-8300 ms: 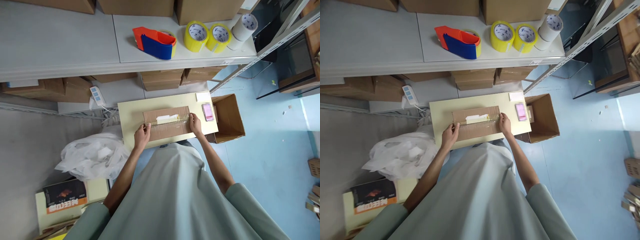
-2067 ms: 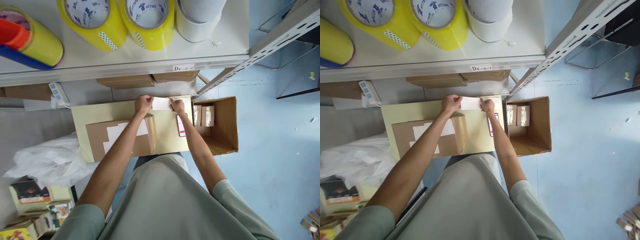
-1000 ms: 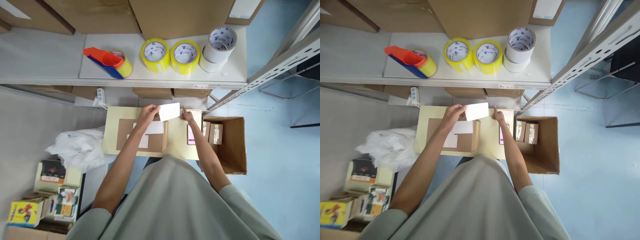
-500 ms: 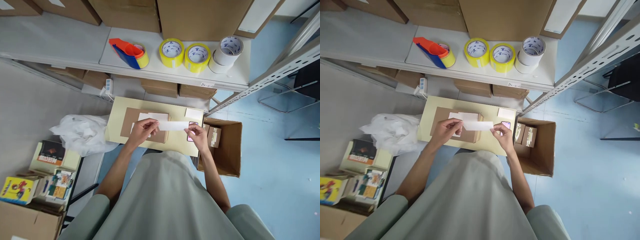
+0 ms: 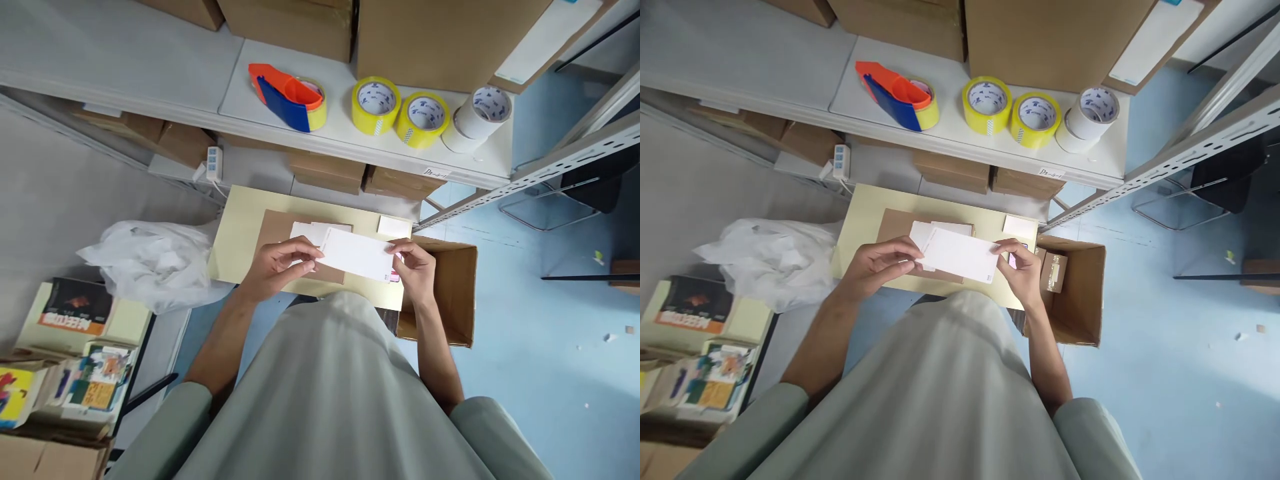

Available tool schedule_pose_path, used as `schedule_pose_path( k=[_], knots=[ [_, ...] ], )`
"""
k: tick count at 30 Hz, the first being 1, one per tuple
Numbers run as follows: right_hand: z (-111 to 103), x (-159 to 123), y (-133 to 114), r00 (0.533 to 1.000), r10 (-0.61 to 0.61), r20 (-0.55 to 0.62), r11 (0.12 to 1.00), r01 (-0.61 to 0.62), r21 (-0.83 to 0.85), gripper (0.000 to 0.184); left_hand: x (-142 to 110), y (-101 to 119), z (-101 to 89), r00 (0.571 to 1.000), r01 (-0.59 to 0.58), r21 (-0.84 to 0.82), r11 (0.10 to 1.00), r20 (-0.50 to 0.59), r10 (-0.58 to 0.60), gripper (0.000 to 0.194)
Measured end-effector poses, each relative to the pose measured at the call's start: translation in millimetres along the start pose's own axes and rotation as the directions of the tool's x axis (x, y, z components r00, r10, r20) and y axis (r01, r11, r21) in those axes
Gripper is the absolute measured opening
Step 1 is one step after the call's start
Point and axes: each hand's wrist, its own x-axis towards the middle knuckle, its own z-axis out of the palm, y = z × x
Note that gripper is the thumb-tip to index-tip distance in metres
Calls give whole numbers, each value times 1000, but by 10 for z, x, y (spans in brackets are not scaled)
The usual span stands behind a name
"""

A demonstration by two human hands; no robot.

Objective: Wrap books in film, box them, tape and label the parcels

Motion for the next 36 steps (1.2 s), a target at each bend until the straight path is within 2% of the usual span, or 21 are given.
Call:
schedule_pose_path(
  k=[5,14,22,29,36],
  knots=[
    [397,-3,-186,999,-34,-17,998,33,-53,3,-53,-33,-414,1000,-1,-50,999,21,2,18],
    [1211,-27,-523,999,-28,-32,986,22,-167,9,-174,-243,-1296,994,-3,-109,994,107,14,23],
    [1895,-93,-806,984,143,-110,962,-164,-218,25,-249,-425,-1953,975,-126,-92,988,169,140,29],
    [2304,-67,-935,981,162,-110,947,-186,-263,25,-298,-448,-2362,958,-190,-104,976,197,208,25],
    [2546,-44,-1017,979,162,-123,941,-191,-280,22,-356,-484,-2560,949,-226,-123,966,197,247,22]
  ],
)
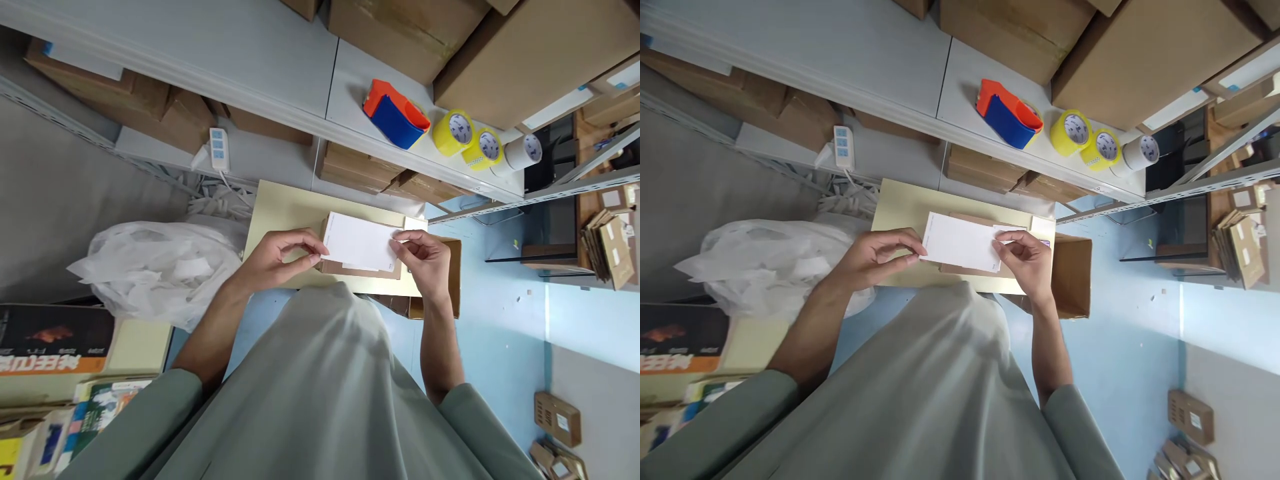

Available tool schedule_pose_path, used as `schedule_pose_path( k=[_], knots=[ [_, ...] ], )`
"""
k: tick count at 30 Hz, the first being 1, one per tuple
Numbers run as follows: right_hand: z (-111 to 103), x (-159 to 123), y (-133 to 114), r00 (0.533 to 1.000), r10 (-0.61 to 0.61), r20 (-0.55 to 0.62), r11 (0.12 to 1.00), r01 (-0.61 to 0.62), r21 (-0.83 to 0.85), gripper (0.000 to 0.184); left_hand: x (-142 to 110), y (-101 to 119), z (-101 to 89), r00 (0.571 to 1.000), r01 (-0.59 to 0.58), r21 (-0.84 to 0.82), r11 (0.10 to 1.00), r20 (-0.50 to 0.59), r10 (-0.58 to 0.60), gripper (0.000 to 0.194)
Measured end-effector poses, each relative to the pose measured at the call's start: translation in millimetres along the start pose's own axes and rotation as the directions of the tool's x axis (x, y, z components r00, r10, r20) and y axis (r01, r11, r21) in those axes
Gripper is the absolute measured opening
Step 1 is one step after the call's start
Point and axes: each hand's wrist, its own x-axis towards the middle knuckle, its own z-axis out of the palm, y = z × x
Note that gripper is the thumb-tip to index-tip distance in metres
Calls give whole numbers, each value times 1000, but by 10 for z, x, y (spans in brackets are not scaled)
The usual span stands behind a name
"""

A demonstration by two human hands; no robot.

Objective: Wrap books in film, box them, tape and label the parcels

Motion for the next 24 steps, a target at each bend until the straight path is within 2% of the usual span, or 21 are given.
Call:
schedule_pose_path(
  k=[12,19,24],
  knots=[
    [165,-45,-68,999,-9,35,997,11,-78,24,-134,-17,-153,999,-43,-4,999,2,43,21],
    [253,-27,-121,999,-1,42,999,3,-52,22,-164,-35,-213,998,-68,-13,998,1,68,18],
    [293,-2,-154,999,4,38,998,-2,-57,25,-171,-31,-249,999,-53,-2,999,-2,53,24]
  ],
)
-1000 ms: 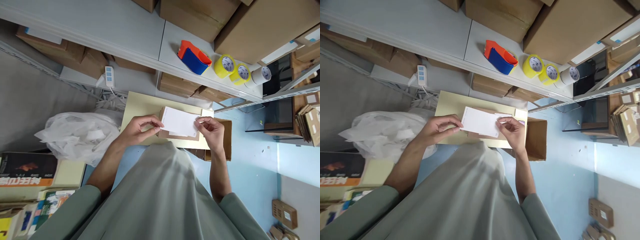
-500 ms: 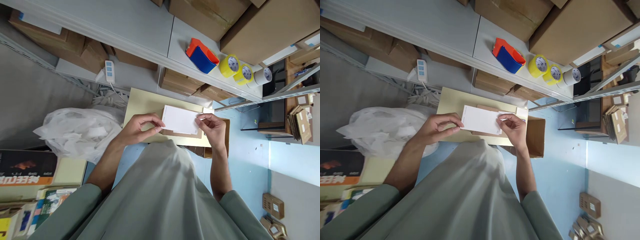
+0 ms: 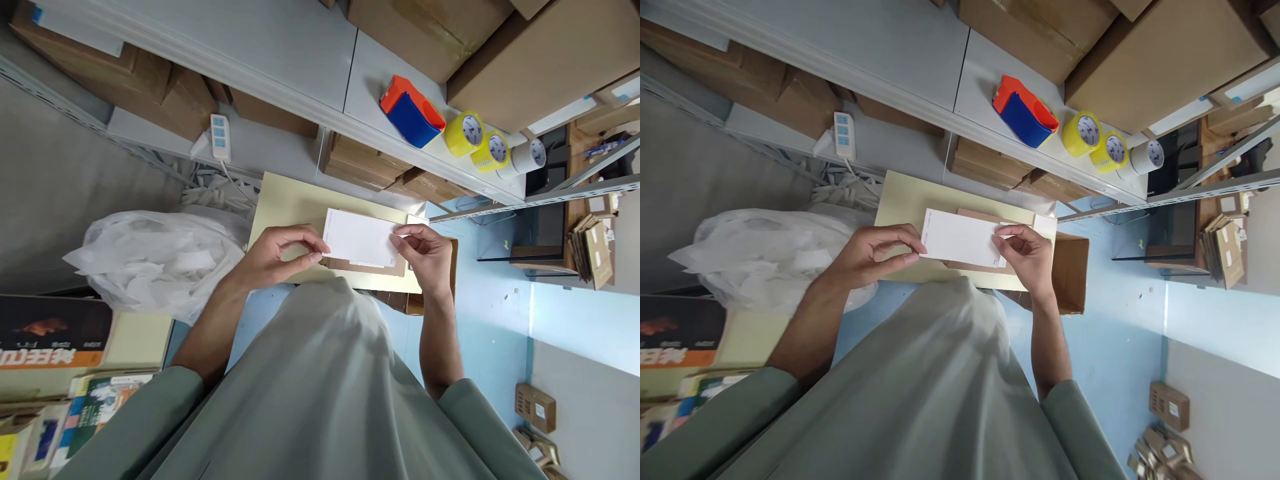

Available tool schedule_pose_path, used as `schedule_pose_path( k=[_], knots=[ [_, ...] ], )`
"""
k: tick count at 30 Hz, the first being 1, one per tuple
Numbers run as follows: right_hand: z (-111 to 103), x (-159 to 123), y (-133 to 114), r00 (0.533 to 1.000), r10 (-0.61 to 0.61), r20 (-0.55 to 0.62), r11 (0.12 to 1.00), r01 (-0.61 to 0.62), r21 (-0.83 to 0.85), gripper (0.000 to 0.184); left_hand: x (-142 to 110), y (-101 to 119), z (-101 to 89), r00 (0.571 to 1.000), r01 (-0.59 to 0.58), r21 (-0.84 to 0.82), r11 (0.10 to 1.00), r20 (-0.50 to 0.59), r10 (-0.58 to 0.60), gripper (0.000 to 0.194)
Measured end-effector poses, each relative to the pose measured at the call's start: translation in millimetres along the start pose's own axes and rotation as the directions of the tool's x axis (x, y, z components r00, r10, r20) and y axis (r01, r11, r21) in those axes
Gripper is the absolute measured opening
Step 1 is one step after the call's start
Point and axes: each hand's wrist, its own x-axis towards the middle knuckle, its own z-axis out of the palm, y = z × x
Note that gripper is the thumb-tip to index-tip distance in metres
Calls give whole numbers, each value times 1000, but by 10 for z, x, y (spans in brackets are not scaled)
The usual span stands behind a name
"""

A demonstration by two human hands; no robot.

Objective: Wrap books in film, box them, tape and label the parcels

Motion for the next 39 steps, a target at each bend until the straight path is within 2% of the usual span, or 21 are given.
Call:
schedule_pose_path(
  k=[7,14,21,23,25,28,31,35,39],
  knots=[
    [46,19,-11,1000,-15,9,999,15,-38,26,-11,-5,-36,1000,2,-7,1000,-23,-2,21],
    [82,53,16,1000,-1,16,999,2,-48,32,-24,10,-60,999,27,-5,1000,-40,-27,27],
    [122,110,123,998,0,68,999,2,-39,28,-16,-21,-68,998,27,12,1000,-52,-27,29],
    [201,114,138,996,-22,86,995,30,-94,27,-17,-42,-55,997,36,20,999,-72,-34,30],
    [318,82,118,991,-76,111,979,95,-183,24,-21,-69,-31,995,39,31,999,-95,-36,40],
    [530,-34,40,963,-137,231,956,190,-226,24,-34,-125,20,993,47,65,997,-107,-40,62],
    [730,-162,-18,920,-162,357,950,243,-195,26,-55,-196,66,995,51,116,992,-97,-40,75],
    [900,-235,11,915,-169,365,899,296,-324,23,-93,-279,91,997,45,222,974,-75,-29,80],
    [971,-228,69,920,-147,364,825,317,-468,17,-129,-318,95,998,37,306,951,-57,-21,81]
  ],
)
